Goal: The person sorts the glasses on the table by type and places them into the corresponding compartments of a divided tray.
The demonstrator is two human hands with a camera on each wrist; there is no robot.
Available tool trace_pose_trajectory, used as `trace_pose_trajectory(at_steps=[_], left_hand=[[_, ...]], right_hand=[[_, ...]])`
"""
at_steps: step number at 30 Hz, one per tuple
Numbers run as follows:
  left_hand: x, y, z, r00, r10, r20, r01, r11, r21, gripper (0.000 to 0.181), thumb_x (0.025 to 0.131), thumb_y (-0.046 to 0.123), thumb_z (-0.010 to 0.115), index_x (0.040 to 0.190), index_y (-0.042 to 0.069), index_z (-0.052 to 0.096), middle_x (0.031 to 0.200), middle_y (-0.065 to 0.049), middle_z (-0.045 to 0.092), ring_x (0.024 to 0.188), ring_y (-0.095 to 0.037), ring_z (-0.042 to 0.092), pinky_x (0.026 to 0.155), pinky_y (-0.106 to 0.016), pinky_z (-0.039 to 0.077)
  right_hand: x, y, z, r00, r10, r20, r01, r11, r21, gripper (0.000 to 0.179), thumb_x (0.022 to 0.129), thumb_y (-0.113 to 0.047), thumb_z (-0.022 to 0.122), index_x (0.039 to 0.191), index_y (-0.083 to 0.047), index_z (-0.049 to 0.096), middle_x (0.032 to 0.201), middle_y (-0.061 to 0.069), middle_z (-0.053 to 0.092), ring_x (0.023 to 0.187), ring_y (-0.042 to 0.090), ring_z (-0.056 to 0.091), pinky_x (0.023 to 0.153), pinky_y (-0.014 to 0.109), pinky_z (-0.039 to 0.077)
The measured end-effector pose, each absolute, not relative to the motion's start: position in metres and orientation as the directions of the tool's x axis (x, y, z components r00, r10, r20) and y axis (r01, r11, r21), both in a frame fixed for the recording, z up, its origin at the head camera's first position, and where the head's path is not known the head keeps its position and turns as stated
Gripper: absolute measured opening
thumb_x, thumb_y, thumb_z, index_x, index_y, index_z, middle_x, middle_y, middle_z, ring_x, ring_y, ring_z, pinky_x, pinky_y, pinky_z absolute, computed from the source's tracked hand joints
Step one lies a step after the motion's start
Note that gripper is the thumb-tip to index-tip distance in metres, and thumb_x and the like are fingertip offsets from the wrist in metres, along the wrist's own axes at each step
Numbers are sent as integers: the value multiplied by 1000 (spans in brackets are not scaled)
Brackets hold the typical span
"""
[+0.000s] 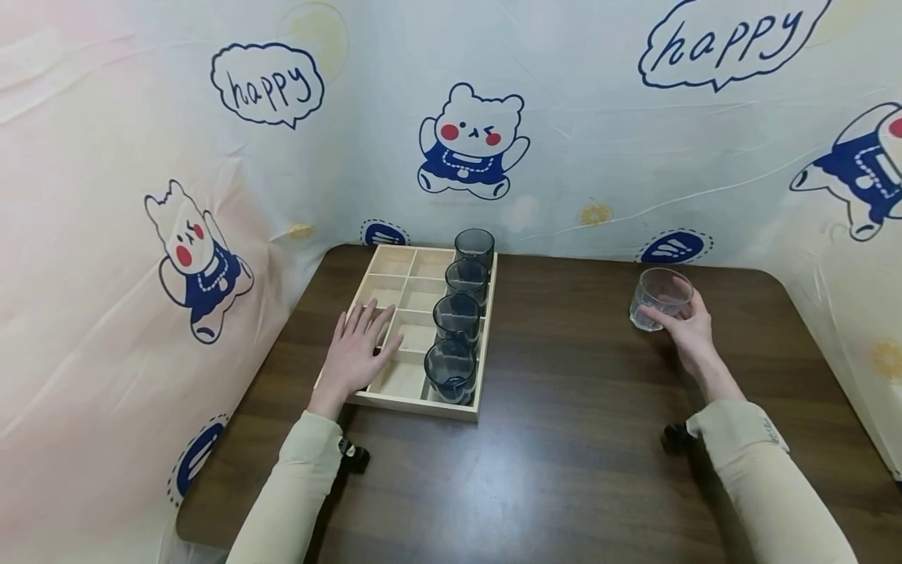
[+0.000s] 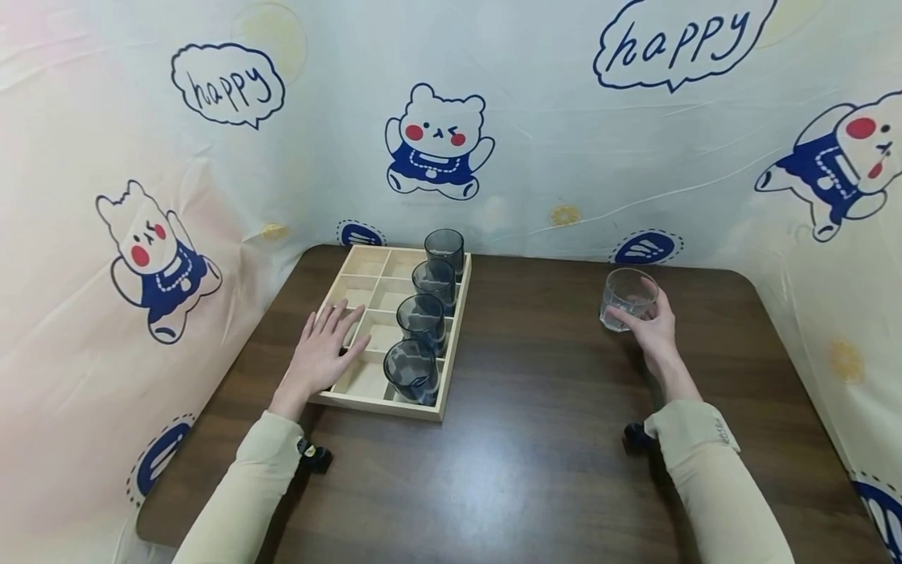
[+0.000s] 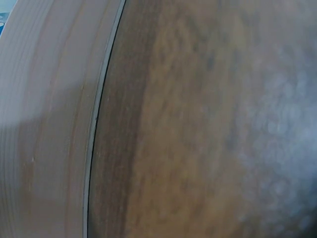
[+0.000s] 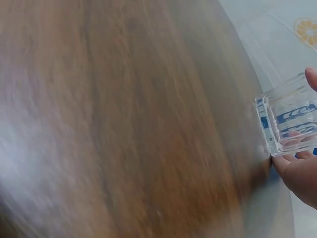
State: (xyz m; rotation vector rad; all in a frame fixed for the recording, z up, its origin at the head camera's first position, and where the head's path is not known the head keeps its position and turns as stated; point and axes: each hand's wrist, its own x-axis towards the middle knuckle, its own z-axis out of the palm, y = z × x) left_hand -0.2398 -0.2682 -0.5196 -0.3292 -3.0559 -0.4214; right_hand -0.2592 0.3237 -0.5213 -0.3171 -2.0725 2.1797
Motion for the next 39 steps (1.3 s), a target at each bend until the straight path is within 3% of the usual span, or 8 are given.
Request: trace_pose_trajectory(at_steps=[6,13,19,28,39], left_hand=[[-241,-268,-520,-977,205,65,215,942,257,78,110,68,43,175,26,32,186,-13,18,174,-41,8,141,-64,2],[-242,-269,-519,-977,203,62,212,943,257,78,110,68,42,175,26,32,186,-13,19,174,-42,9,141,-64,2],[-241,-270,-520,-978,197,68,208,942,265,78,110,69,43,175,26,33,186,-13,19,174,-41,9,141,-64,2],[-242,-267,-519,-977,204,67,214,939,268,78,110,70,42,175,27,33,186,-13,19,174,-41,8,141,-64,2],[-240,-268,-518,-977,205,60,213,941,263,78,110,68,42,175,27,33,186,-13,19,174,-41,7,141,-64,2]], right_hand=[[-252,315,-516,-983,178,-47,16,-172,-985,83,98,1,79,166,-23,39,118,-18,68,112,-5,62,90,4,53],[-252,300,-509,-991,134,-19,-12,-230,-973,65,99,2,77,151,-28,51,110,-17,77,107,-4,69,86,9,56],[-257,284,-504,-990,137,30,-53,-170,-984,58,100,0,77,146,-27,57,100,-19,82,99,-6,73,85,7,56],[-256,260,-490,-991,121,50,-56,-50,-997,43,102,-7,77,136,-29,63,95,-26,80,97,-5,69,85,6,53],[-255,230,-474,-990,59,131,-135,-79,-988,38,104,-3,73,139,-16,67,94,-20,82,86,-3,77,87,9,57]])
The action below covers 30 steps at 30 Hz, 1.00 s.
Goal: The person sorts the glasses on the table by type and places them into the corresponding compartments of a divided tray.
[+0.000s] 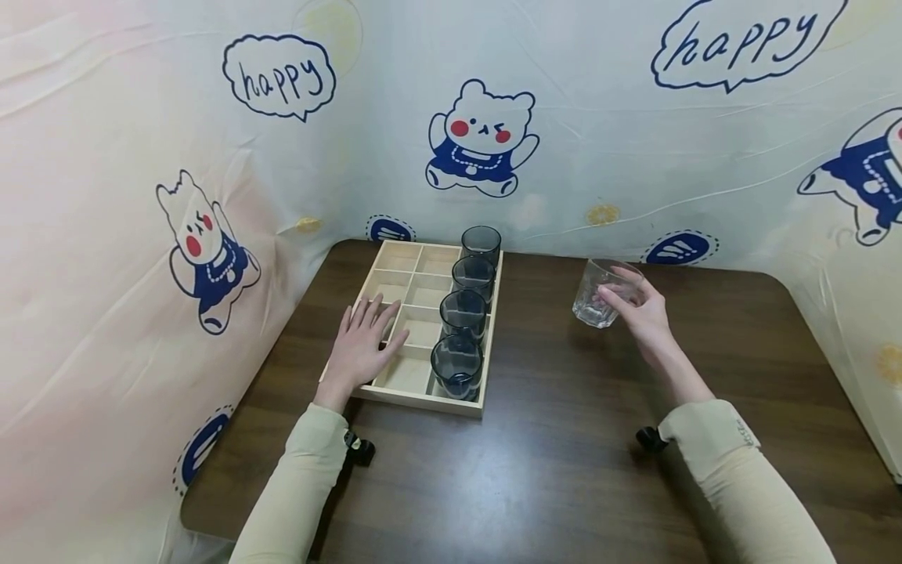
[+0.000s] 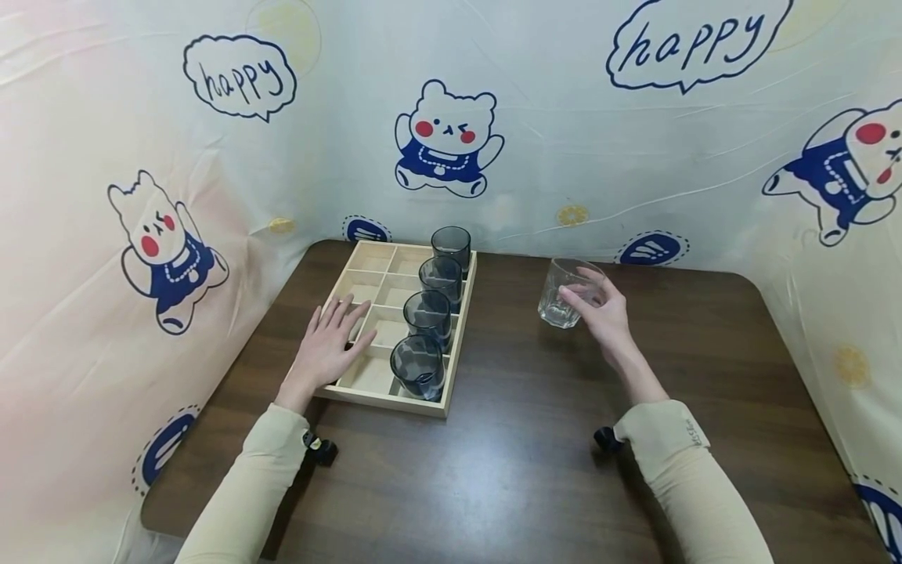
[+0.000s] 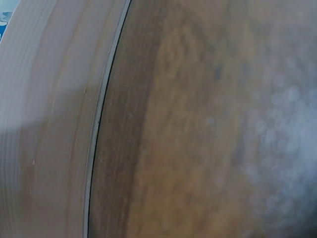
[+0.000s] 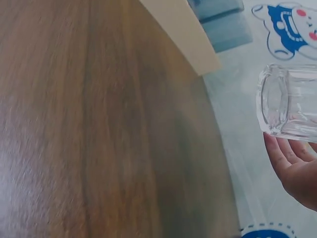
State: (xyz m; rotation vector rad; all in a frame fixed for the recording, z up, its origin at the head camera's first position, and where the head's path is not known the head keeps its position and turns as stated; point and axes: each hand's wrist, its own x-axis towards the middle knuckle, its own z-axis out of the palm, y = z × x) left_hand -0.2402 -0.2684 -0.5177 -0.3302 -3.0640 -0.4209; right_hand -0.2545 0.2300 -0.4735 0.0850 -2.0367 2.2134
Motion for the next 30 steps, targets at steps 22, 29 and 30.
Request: trace_pose_trajectory(at_steps=[22,29,30], left_hand=[[-241,-270,-519,-976,207,62,216,938,269,77,110,69,41,175,27,33,186,-14,19,174,-42,8,141,-64,3],[-241,-270,-519,-977,206,59,214,940,266,77,110,69,41,174,27,33,186,-14,20,174,-42,8,141,-64,2],[-242,-270,-520,-977,207,60,215,940,266,78,110,69,41,175,27,33,186,-14,20,174,-42,7,141,-64,2]], right_hand=[[-279,181,-432,-993,-54,108,-112,85,-990,53,108,-18,71,156,-5,55,97,-28,77,88,-6,75,92,11,55],[-289,167,-421,-996,-53,70,-76,138,-987,66,105,-27,74,161,-2,50,101,-29,72,107,2,64,95,16,50],[-291,165,-419,-997,-53,64,-71,144,-987,66,105,-27,74,162,-3,50,101,-29,71,108,3,63,94,17,50]])
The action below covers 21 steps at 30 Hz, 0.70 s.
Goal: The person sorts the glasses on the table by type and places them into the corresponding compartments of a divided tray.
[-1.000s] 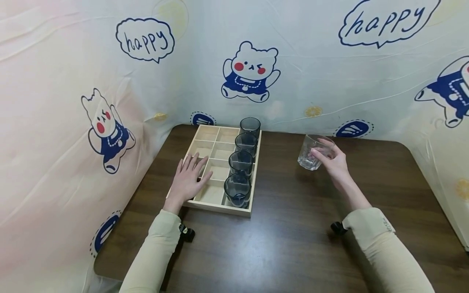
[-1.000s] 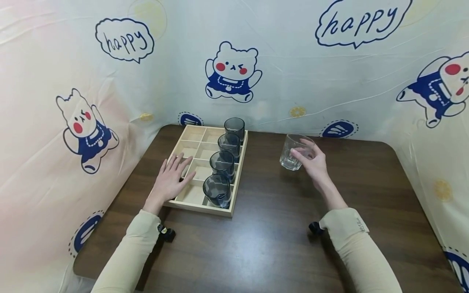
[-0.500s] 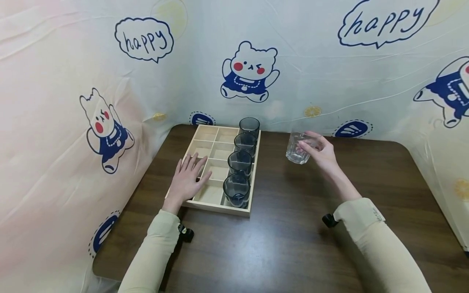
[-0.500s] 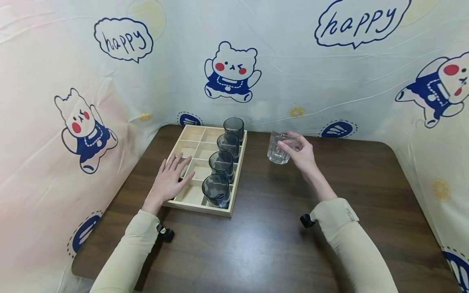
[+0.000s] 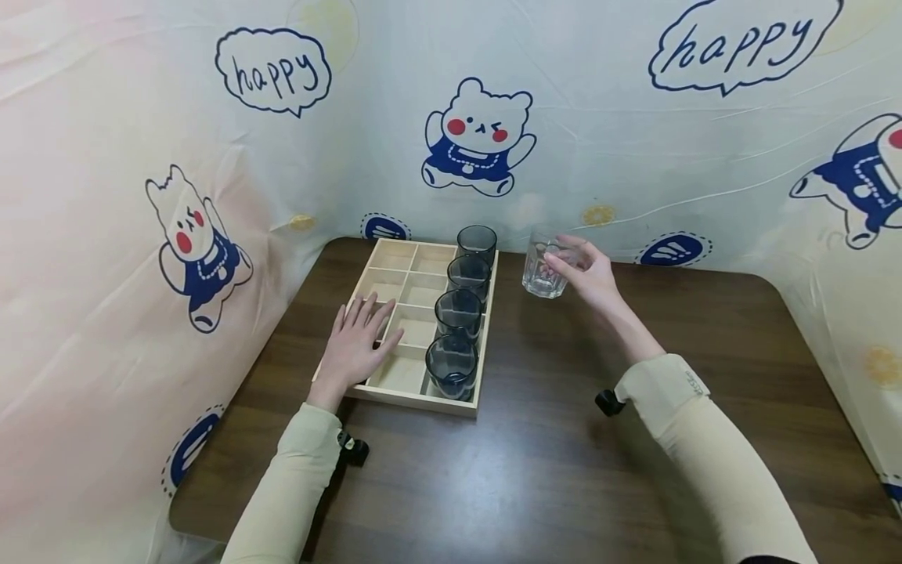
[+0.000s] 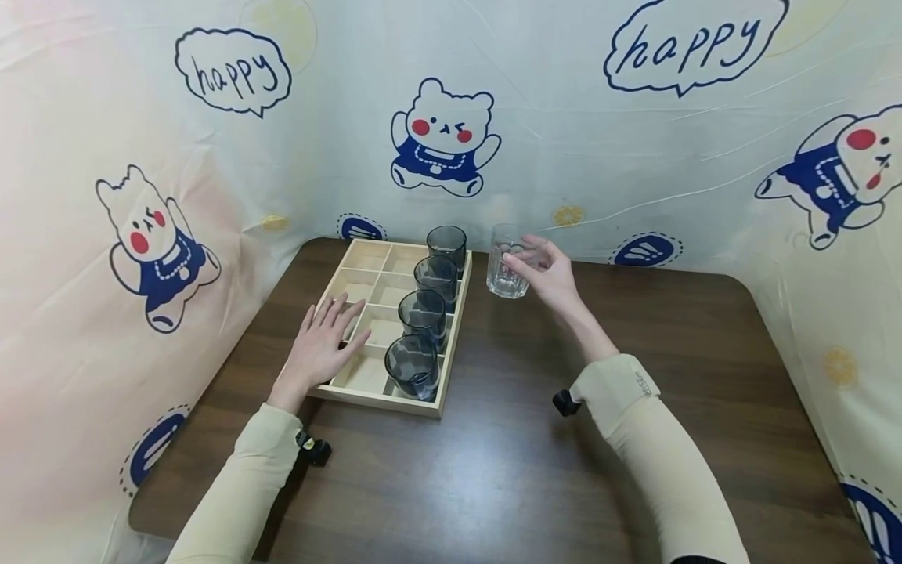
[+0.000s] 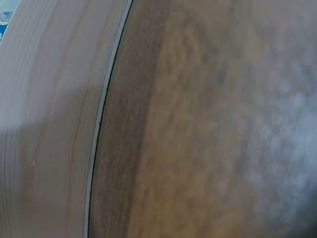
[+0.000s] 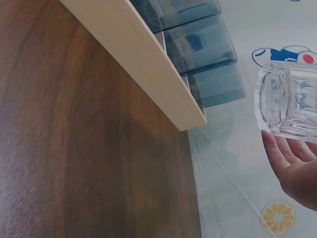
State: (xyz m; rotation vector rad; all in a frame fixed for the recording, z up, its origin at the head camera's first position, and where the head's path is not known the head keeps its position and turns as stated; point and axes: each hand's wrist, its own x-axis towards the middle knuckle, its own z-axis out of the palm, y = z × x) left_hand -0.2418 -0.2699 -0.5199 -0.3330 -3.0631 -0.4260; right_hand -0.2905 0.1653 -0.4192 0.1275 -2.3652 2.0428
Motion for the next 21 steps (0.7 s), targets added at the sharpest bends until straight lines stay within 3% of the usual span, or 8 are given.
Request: trace_pose_trajectory(at_steps=[14,18,21], left_hand=[[-241,-270,-521,-977,203,66,213,938,272,78,110,69,41,174,26,34,185,-14,20,174,-43,8,141,-64,2],[-242,-271,-521,-977,204,64,213,938,273,78,110,69,42,174,26,34,185,-14,20,174,-43,8,141,-64,2],[-243,-271,-521,-977,204,66,214,938,271,78,110,69,42,174,26,33,185,-14,20,174,-43,8,141,-64,2]], right_hand=[[-306,136,-402,-995,-82,56,-64,100,-993,64,105,-24,75,161,-5,52,104,-20,73,105,3,67,95,16,52],[-313,129,-396,-994,-97,41,-53,119,-991,63,106,-26,73,162,-8,52,124,0,77,108,3,67,100,20,52],[-317,123,-392,-993,-110,33,-50,146,-988,64,105,-30,73,163,-10,51,143,19,72,109,4,66,104,25,52]])
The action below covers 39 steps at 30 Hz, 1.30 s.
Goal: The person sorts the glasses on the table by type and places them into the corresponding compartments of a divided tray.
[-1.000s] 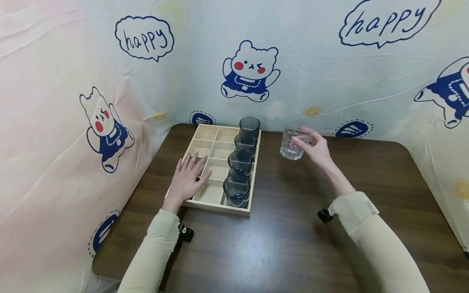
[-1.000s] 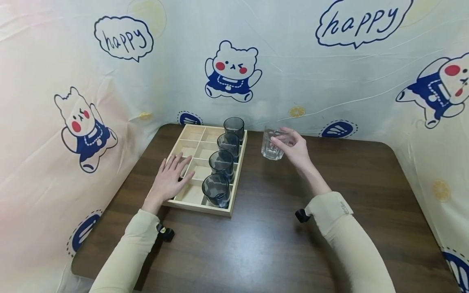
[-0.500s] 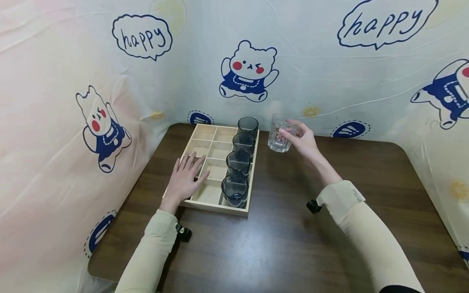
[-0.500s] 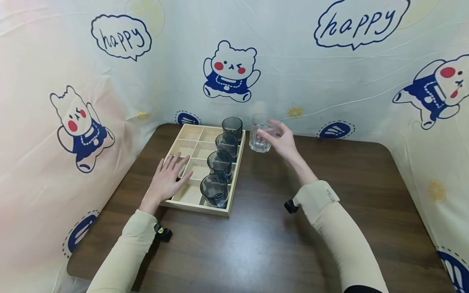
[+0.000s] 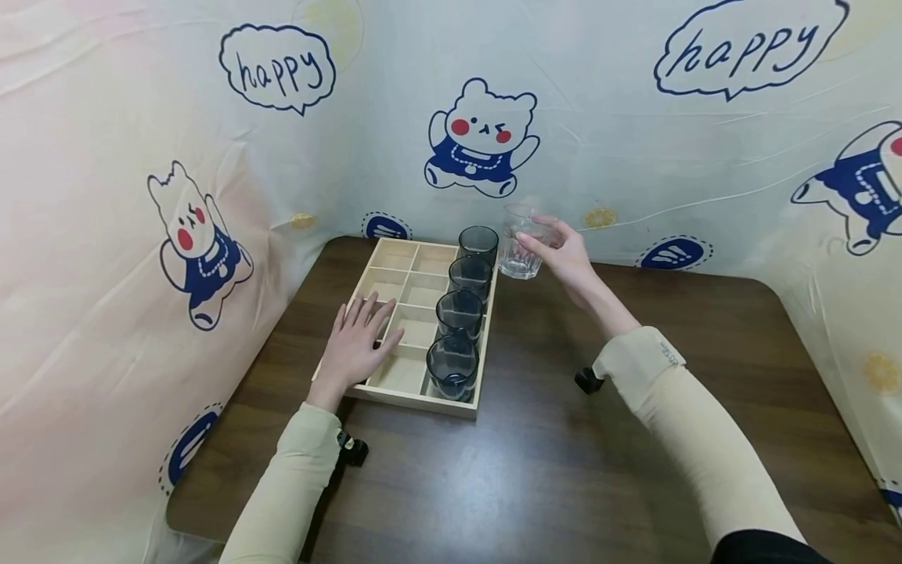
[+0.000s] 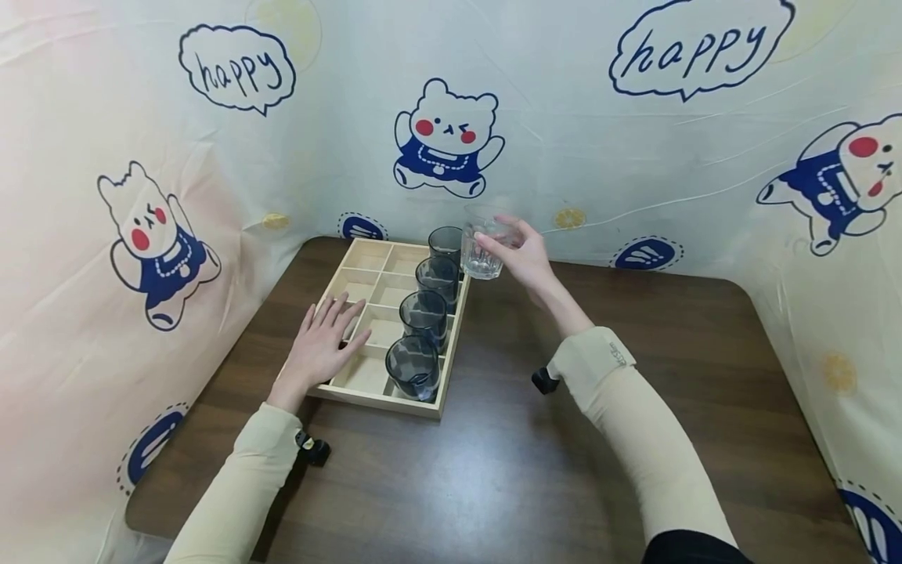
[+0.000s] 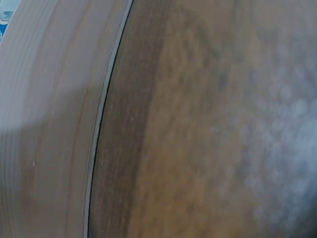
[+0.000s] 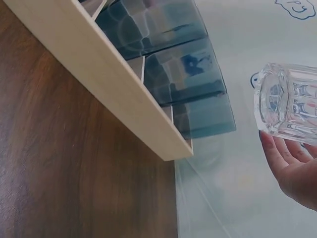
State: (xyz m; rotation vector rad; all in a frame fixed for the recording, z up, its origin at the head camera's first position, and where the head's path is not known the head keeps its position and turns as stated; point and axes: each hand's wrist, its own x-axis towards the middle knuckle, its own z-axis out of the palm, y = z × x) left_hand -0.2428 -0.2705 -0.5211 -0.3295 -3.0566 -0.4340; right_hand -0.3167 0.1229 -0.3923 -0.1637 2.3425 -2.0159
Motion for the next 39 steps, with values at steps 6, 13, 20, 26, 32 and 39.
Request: trace_pose_trajectory(at_steps=[6,13,20,26,32,39], left_hand=[[-243,-272,-520,-976,205,66,215,938,272,77,110,69,42,174,26,33,185,-15,20,174,-43,8,141,-64,2],[-242,-273,-521,-978,200,62,210,937,280,77,110,69,41,175,27,33,186,-14,20,174,-43,8,141,-64,2],[-243,-273,-522,-977,197,80,212,938,275,76,110,69,42,174,28,35,185,-13,22,174,-41,9,141,-63,3],[-244,-273,-521,-977,199,80,214,940,268,76,110,70,40,174,29,35,185,-12,23,174,-41,11,141,-63,5],[-243,-274,-521,-979,190,76,204,942,268,77,110,70,40,174,29,35,185,-13,22,174,-42,10,141,-64,4],[-243,-274,-522,-977,197,81,212,942,262,76,110,70,40,173,29,36,185,-12,24,174,-41,11,141,-64,4]], right_hand=[[-323,107,-387,-990,-139,27,-45,131,-990,64,104,-29,76,161,-11,52,144,20,71,109,7,68,104,29,54],[-332,81,-379,-983,-178,34,-53,99,-994,62,100,-20,80,154,-8,51,149,22,69,123,18,70,113,35,55],[-341,61,-377,-974,-224,22,-48,111,-993,71,99,-22,81,158,-6,45,155,22,64,144,33,62,127,49,47],[-345,49,-380,-978,-203,48,-74,123,-990,70,96,-19,84,154,-5,47,152,18,63,142,34,63,123,48,51],[-349,34,-381,-981,-169,97,-123,152,-981,61,94,-21,88,143,-8,54,140,12,61,133,29,62,106,35,54],[-351,21,-380,-982,-164,95,-121,156,-980,82,95,-19,88,164,-13,44,145,15,62,131,28,65,100,33,58]])
